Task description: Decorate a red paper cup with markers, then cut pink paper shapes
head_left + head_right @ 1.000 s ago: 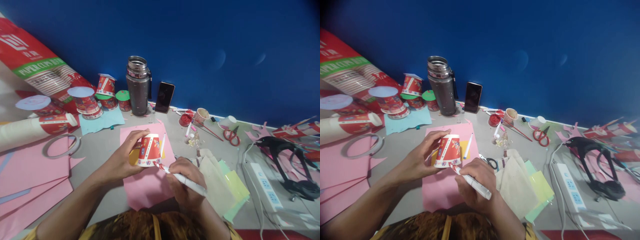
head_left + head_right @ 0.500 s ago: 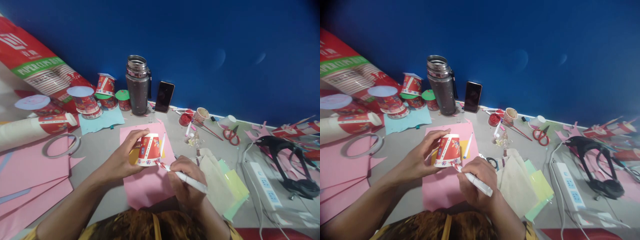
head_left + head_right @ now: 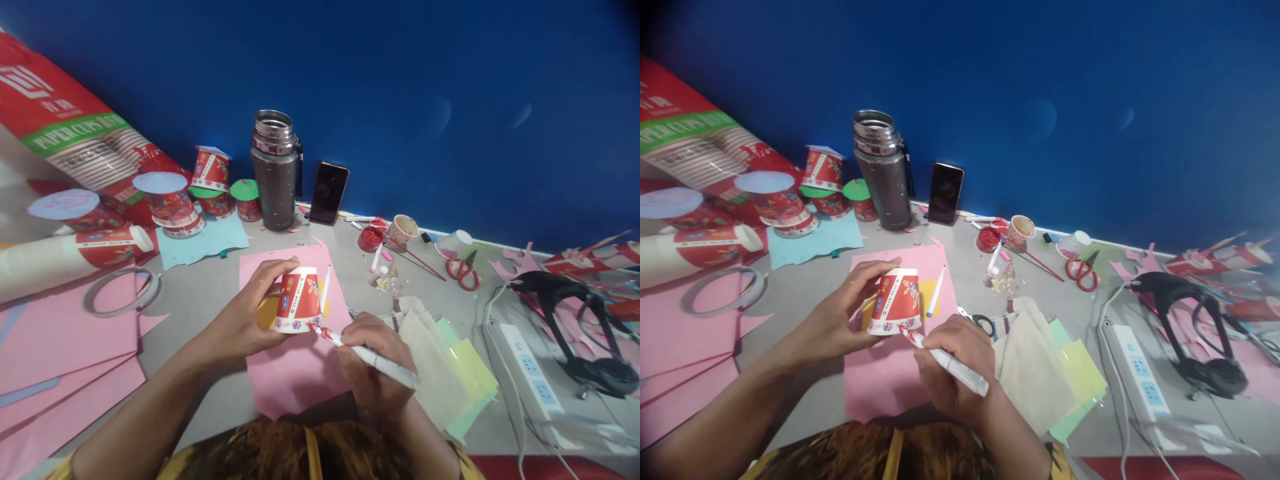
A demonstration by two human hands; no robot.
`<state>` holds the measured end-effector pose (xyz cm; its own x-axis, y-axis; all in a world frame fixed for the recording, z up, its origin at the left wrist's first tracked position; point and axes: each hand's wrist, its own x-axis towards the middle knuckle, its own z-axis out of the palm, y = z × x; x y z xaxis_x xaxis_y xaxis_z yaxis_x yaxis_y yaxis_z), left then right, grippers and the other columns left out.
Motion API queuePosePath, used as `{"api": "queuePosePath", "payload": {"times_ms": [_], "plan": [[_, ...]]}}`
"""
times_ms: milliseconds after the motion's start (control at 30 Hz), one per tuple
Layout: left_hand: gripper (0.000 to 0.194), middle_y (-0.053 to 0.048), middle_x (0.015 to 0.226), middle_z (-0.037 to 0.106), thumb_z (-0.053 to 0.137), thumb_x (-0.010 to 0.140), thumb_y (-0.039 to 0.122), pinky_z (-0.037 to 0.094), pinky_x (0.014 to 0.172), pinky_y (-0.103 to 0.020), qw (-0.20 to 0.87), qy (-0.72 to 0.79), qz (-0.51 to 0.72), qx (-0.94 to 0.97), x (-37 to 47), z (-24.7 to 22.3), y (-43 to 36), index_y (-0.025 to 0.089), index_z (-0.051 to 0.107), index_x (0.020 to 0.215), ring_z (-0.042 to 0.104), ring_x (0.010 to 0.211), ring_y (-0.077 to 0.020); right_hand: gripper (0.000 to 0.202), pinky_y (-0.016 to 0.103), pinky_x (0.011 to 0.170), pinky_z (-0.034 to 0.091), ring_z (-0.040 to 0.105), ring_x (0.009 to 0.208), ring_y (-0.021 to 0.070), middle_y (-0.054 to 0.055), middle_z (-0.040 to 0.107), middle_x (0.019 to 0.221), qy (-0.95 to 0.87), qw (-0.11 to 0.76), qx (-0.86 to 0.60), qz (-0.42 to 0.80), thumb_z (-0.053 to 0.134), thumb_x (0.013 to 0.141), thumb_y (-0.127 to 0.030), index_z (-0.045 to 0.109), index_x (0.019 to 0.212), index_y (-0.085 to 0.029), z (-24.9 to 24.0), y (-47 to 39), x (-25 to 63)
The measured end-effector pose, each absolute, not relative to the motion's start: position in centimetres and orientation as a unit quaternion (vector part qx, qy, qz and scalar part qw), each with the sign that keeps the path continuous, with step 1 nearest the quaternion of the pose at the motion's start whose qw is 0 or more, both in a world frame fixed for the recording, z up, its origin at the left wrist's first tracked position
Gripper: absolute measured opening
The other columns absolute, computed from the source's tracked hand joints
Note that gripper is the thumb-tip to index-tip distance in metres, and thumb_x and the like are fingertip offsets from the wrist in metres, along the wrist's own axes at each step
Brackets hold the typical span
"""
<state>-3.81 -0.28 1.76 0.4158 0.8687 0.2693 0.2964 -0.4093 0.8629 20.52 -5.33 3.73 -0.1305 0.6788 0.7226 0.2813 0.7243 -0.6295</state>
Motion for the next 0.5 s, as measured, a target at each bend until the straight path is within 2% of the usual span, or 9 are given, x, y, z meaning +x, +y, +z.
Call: {"api": "queuePosePath", "payload": {"times_ms": [300,500], "plan": [[0.089,-0.009,0.158,0.045,0.086,0.088,0.036,0.05,0.125,-0.049,0.373,0.382,0.377,0.757,-3.63,1.81,-0.3,0.044,0.038,0.162,0.046,0.154,-0.0353,0.012,0.03,0.061,0.053,0.065,0.063,0.0165,0.002,0.071,0.075,-0.738,0.562,-0.336,0.165,0.064,0.096,-0.01,0.065,0.099,-0.022,3.98,-5.23,20.31],[0.087,-0.009,0.162,0.043,0.085,0.089,0.036,0.042,0.13,-0.053,0.369,0.391,0.383,0.751,-3.72,1.71,-0.21,0.045,0.037,0.161,0.04,0.159,-0.0368,0.009,0.032,0.062,0.053,0.065,0.063,0.0176,0.002,0.071,0.077,-0.702,0.599,-0.344,0.172,0.065,0.099,-0.015,0.067,0.105,-0.022,3.14,-5.71,20.8]]}}
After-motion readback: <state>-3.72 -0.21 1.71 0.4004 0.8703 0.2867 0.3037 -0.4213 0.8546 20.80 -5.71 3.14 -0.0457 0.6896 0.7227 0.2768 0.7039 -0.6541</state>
